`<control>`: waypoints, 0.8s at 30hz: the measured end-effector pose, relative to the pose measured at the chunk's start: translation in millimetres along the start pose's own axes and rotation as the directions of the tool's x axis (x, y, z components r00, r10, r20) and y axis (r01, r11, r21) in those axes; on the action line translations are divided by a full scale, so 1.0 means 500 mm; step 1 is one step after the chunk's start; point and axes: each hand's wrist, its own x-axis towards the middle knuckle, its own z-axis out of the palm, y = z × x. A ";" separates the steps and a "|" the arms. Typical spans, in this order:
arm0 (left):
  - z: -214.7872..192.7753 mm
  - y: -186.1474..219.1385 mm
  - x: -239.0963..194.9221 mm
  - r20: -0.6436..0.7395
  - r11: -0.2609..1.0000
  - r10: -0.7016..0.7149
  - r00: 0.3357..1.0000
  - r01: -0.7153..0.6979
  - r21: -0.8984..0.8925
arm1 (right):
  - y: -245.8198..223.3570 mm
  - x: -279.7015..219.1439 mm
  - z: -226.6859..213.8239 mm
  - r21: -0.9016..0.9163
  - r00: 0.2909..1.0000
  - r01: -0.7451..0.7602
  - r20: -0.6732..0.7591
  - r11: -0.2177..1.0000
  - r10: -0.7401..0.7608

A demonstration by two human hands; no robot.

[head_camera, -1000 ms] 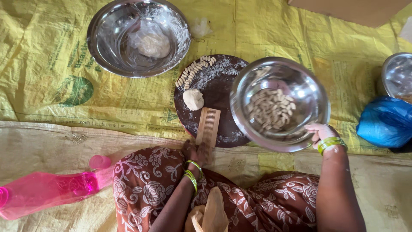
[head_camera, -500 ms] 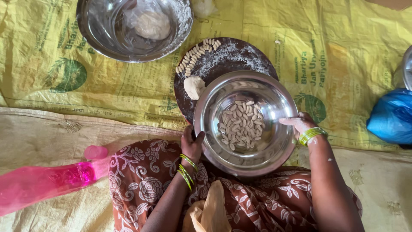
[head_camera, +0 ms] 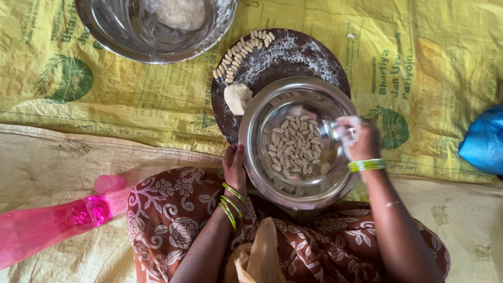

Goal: The person sits on the floor and rolls small pieces of dough into balls. They then press each ball onto a wooden ridged tool to create a patterned shape and place the finished pieces into a metal bowl.

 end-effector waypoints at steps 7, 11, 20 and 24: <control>-0.002 0.001 0.010 -0.174 0.982 -0.165 0.971 0.178 0.065 | -0.129 -0.055 0.167 -0.170 0.804 0.584 0.252 0.793 -0.538; -0.006 -0.018 0.021 -0.203 0.984 -0.160 0.966 0.173 0.049 | -0.111 -0.072 0.194 -0.133 0.882 0.428 0.279 0.894 -0.380; -0.004 -0.032 0.019 -0.102 0.976 -0.169 0.980 0.152 -0.156 | -0.108 -0.061 0.169 -0.105 0.901 0.419 0.171 0.902 -0.398; -0.010 -0.029 0.013 -0.099 0.984 -0.124 0.987 0.110 -0.144 | -0.083 -0.036 0.079 0.348 0.993 -0.113 0.010 0.931 0.117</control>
